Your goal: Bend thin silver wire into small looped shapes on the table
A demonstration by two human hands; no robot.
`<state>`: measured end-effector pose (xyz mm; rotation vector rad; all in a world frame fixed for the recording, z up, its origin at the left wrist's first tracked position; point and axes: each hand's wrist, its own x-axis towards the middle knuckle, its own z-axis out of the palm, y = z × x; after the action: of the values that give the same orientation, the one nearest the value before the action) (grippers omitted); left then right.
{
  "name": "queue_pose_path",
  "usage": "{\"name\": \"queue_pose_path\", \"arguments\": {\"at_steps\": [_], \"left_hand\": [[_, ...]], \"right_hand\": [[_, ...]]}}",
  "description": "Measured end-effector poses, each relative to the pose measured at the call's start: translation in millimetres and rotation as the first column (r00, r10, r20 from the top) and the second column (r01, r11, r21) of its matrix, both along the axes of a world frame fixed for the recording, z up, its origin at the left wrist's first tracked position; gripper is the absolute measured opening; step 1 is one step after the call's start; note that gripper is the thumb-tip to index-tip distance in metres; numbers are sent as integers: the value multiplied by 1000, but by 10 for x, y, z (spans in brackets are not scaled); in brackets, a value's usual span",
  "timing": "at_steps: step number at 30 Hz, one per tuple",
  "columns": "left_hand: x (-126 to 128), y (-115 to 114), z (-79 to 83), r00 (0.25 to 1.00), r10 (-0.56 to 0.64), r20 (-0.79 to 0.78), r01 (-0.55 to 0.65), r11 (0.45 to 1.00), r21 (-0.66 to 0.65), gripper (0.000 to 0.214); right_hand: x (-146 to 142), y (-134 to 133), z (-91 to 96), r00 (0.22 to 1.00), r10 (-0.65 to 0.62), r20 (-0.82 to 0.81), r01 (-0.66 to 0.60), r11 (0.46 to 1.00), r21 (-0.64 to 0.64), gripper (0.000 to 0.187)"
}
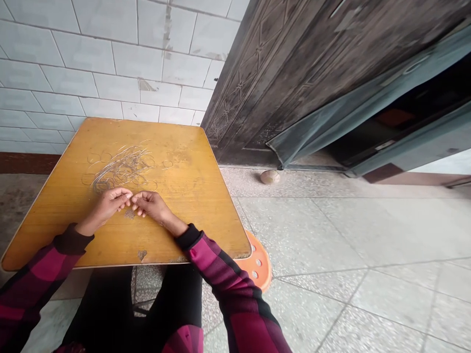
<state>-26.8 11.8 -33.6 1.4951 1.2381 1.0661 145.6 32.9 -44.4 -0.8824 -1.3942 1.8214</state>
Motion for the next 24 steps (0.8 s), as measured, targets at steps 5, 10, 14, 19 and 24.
{"name": "queue_pose_path", "arguments": {"at_steps": [5, 10, 14, 19, 24], "left_hand": [[43, -38, 63, 1000, -20, 7, 20, 999, -48, 20], [65, -52, 99, 1000, -21, -10, 21, 998, -55, 21], [47, -47, 56, 988, 9, -154, 9, 994, 110, 20], [35, -69, 16, 965, 57, -254, 10, 967, 254, 20], [49, -88, 21, 965, 71, -253, 13, 948, 317, 18]], "right_hand": [[-7, 21, -62, 958, -221, -182, 215, 975, -53, 33], [24, 9, -29, 945, -248, -213, 252, 968, -9, 28], [21, -13, -13, 941, -274, -201, 285, 958, 30, 29], [26, -27, 5, 927, -285, -242, 298, 954, 16, 33], [85, -18, 50, 917, -265, -298, 282, 959, 14, 30]]}}
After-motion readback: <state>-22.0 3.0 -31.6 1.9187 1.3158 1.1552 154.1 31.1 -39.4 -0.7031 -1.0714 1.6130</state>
